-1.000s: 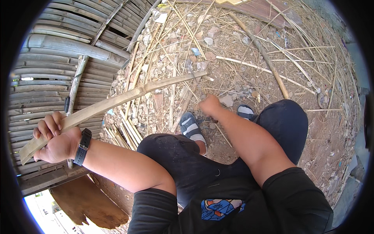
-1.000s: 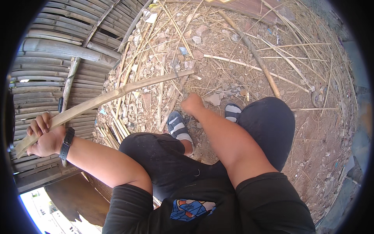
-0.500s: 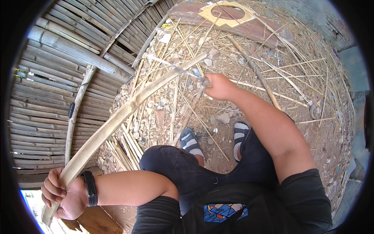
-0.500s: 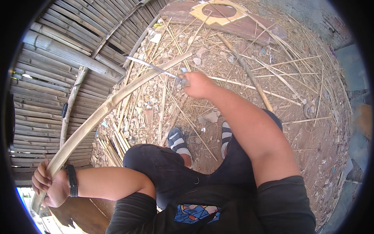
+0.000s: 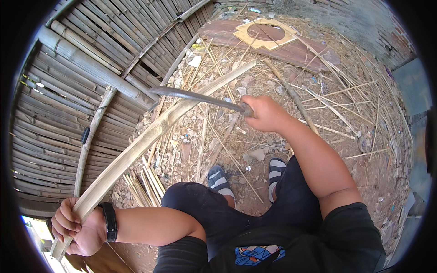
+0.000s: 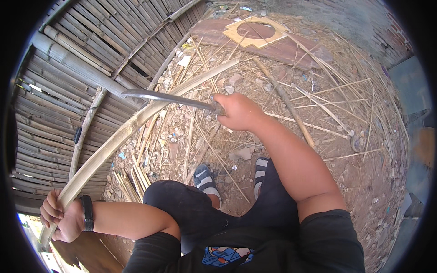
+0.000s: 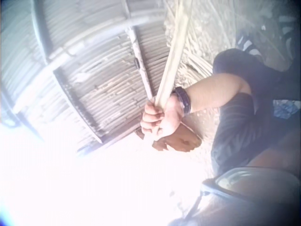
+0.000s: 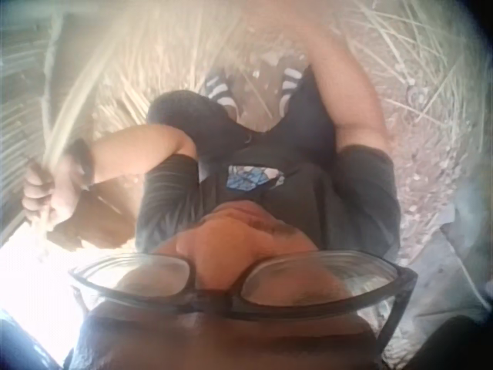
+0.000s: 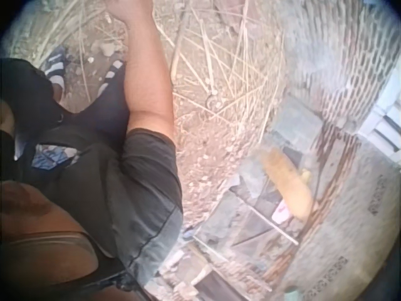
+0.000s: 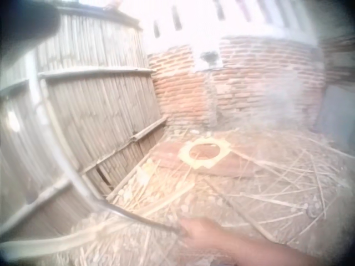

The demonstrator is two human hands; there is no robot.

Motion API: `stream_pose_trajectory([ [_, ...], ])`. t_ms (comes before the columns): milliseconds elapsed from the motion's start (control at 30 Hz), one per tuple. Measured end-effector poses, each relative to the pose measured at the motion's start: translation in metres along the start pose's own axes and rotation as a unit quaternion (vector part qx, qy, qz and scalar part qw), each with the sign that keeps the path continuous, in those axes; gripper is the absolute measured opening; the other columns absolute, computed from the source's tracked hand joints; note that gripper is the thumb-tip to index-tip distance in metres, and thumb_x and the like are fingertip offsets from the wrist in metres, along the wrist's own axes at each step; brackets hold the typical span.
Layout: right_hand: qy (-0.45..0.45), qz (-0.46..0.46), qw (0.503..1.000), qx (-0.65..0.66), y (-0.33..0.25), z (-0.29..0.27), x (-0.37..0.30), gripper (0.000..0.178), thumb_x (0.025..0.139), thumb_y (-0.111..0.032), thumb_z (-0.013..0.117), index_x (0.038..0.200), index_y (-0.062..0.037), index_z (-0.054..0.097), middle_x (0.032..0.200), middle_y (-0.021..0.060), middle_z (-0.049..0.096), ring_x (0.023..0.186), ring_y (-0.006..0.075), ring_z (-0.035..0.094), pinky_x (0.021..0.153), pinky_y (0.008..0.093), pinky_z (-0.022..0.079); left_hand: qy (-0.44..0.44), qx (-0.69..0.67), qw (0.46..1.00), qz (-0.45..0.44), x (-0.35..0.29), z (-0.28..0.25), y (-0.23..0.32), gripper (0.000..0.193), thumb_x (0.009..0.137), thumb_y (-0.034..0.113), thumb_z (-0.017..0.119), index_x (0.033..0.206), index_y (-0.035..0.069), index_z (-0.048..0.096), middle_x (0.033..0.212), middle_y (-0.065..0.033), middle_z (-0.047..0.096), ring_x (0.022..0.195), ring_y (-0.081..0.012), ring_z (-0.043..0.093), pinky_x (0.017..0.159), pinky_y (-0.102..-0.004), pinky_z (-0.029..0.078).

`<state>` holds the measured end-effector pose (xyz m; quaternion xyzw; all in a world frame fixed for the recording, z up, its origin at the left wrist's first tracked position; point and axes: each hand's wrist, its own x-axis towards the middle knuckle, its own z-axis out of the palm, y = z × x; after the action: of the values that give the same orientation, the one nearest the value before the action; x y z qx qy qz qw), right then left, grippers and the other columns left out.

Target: The person holds a long, thin piece of bamboo in their left hand and uses a knife in their right hand to shave and shape the bamboo. They repeatedly scrape the blade along the bamboo's surface to remove thin strips of material, refining its form.

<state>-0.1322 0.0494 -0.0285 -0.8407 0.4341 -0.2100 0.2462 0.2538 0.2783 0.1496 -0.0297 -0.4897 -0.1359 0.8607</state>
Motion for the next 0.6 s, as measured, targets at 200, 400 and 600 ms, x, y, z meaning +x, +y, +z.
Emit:
stream_pose_trajectory([
  [200,0.106,0.158,0.982,0.008,0.042,-0.016,0.0,0.039,0.077,-0.016,0.07,0.113,-0.0032,0.063,0.076,0.0219,0.065,0.074,0.039,0.066,0.069,0.0468,0.052,0.007,-0.026,1.0,0.009,0.0,-0.001,0.006,0.063,0.095,0.069,0.029,0.071,0.013,0.048,0.054,0.0041,0.04,0.044,-0.0083,0.034,0.047,-0.0241,0.03],
  [400,0.085,-0.018,0.996,-0.009,0.017,-0.02,-0.007,0.037,0.077,-0.015,0.071,0.11,-0.0038,0.064,0.077,0.0215,0.065,0.075,0.0376,0.066,0.07,0.0458,0.051,-0.001,-0.028,0.999,0.034,-0.002,0.0,0.004,0.061,0.099,0.064,0.026,0.073,0.012,0.046,0.054,0.0034,0.039,0.043,-0.0084,0.034,0.045,-0.023,0.03],
  [600,0.166,0.188,0.967,0.05,0.097,-0.033,-0.005,0.043,0.079,-0.018,0.069,0.119,-0.0043,0.064,0.094,0.0218,0.071,0.088,0.0364,0.069,0.08,0.044,0.054,0.001,-0.041,0.998,0.038,-0.001,0.0,0.015,0.058,0.099,0.059,0.026,0.072,0.012,0.046,0.053,0.0032,0.038,0.043,-0.0088,0.034,0.046,-0.0236,0.03],
])
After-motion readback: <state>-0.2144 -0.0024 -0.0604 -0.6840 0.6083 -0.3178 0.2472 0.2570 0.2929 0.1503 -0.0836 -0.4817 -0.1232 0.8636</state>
